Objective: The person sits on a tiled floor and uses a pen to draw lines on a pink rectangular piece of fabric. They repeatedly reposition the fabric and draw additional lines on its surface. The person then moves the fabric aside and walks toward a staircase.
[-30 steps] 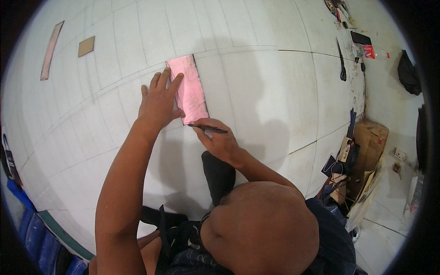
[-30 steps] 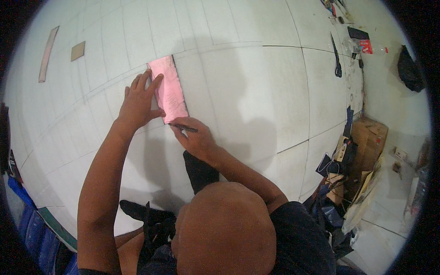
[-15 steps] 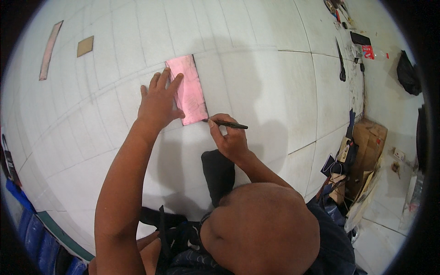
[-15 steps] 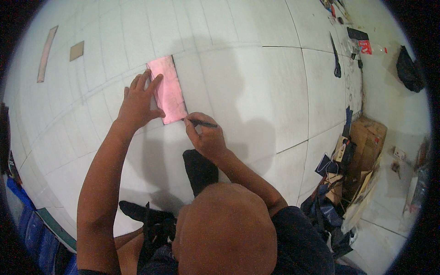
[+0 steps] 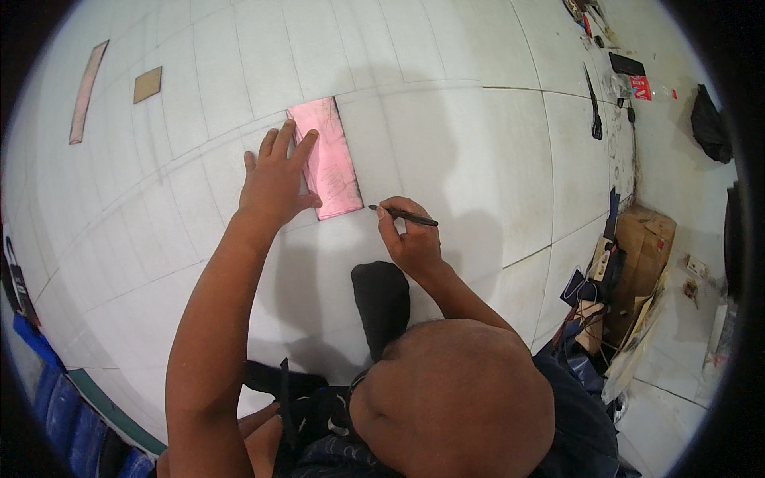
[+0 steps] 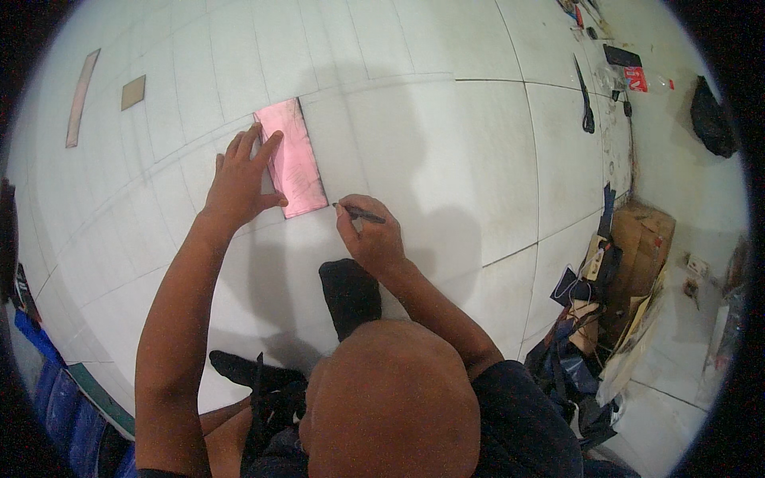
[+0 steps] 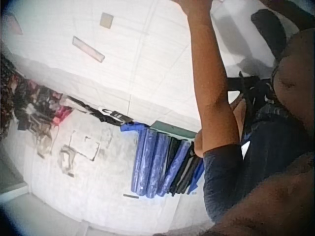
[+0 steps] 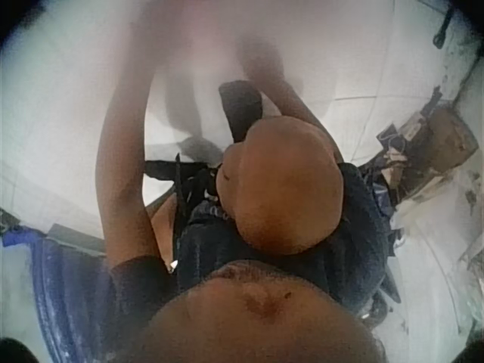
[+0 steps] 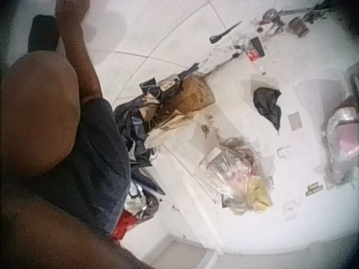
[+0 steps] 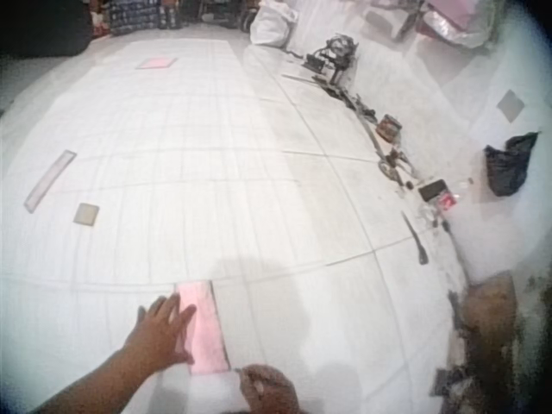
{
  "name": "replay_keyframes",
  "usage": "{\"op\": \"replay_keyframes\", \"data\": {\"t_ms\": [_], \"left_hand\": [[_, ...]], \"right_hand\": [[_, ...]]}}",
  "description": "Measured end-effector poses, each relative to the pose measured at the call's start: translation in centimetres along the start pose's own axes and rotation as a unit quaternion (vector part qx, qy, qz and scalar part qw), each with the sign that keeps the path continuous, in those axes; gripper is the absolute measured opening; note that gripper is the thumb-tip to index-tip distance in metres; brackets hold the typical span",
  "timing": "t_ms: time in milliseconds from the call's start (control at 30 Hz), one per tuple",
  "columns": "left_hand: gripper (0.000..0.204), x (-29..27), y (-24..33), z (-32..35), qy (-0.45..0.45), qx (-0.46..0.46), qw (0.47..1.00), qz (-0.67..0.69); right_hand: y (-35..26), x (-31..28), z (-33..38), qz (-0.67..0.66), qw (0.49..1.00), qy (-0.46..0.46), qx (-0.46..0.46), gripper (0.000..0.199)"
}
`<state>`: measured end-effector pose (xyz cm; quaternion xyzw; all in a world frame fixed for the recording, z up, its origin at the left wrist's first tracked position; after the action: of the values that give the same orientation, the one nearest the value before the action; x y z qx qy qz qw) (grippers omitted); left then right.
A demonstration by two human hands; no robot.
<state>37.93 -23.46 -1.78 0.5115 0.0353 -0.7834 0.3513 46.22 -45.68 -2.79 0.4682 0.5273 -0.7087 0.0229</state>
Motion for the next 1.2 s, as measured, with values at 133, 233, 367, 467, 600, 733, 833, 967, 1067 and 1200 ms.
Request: {"op": "replay_keyframes", "data": {"t_ms": [133,233,367,467,600,733,833,967,1067,1200], "left_hand": [[0.115,0.0,0.0,0.0,-0.002,-0.003,1.0,-0.001],[0.115,-0.1,-0.1,0.0,0.003,0.006,1.0,0.004],[0.114,0.1,0.0,-0.1,0.002,0.011,1.0,-0.004],[0.114,-0.1,-0.1,-0.1,0.004,0.011,1.0,0.005],[0.114,-0.2,-0.2,-0.1,0.0,0.007,1.0,0.004],[0.114,-0.1,-0.2,0.0,-0.006,0.004,1.0,0.013],[0.115,-0.2,0.0,0.0,-0.006,0.006,1.0,0.019],[0.115,-0.5,0.3,-0.1,-0.017,-0.006,1.0,0.0],[0.115,-0.6,0.2,0.1,-0.016,0.006,1.0,0.013],[0.115,-0.7,0.1,0.0,-0.021,0.003,1.0,0.007]], "right_hand": [[-1.8,1.2,-0.3,-0.06,0.998,-0.033,-0.014,0.016],[-3.2,3.0,-0.6,-0.064,0.995,-0.062,-0.037,0.018],[-3.6,3.9,-0.8,-0.074,0.994,-0.08,-0.032,0.019],[-3.4,3.8,-0.6,-0.061,0.995,-0.071,-0.031,0.018],[-2.2,1.9,-0.4,-0.017,0.999,-0.033,-0.027,0.014],[-0.3,-0.8,-1.3,-0.057,0.994,-0.077,0.054,0.015],[-0.5,-2.0,-3.8,-0.055,0.996,-0.059,0.033,0.017],[-1.3,-1.4,-9.8,-0.043,0.997,0.017,-0.057,0.019],[-1.5,-0.1,-13.3,-0.065,0.991,0.041,-0.11,0.021],[-1.0,1.0,-15.6,-0.067,0.994,0.037,-0.083,0.021]]}}
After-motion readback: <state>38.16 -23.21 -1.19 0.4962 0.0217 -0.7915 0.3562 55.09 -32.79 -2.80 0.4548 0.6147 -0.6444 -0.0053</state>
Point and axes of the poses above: each hand's wrist, its own z-axis away from the middle knuckle, its own x-axis out of the palm, y = z × x, the point moved 4 cm from there along -z, towards the middle knuckle, and after that the axes turned 5 degrees about z, right-handed, at the moved point
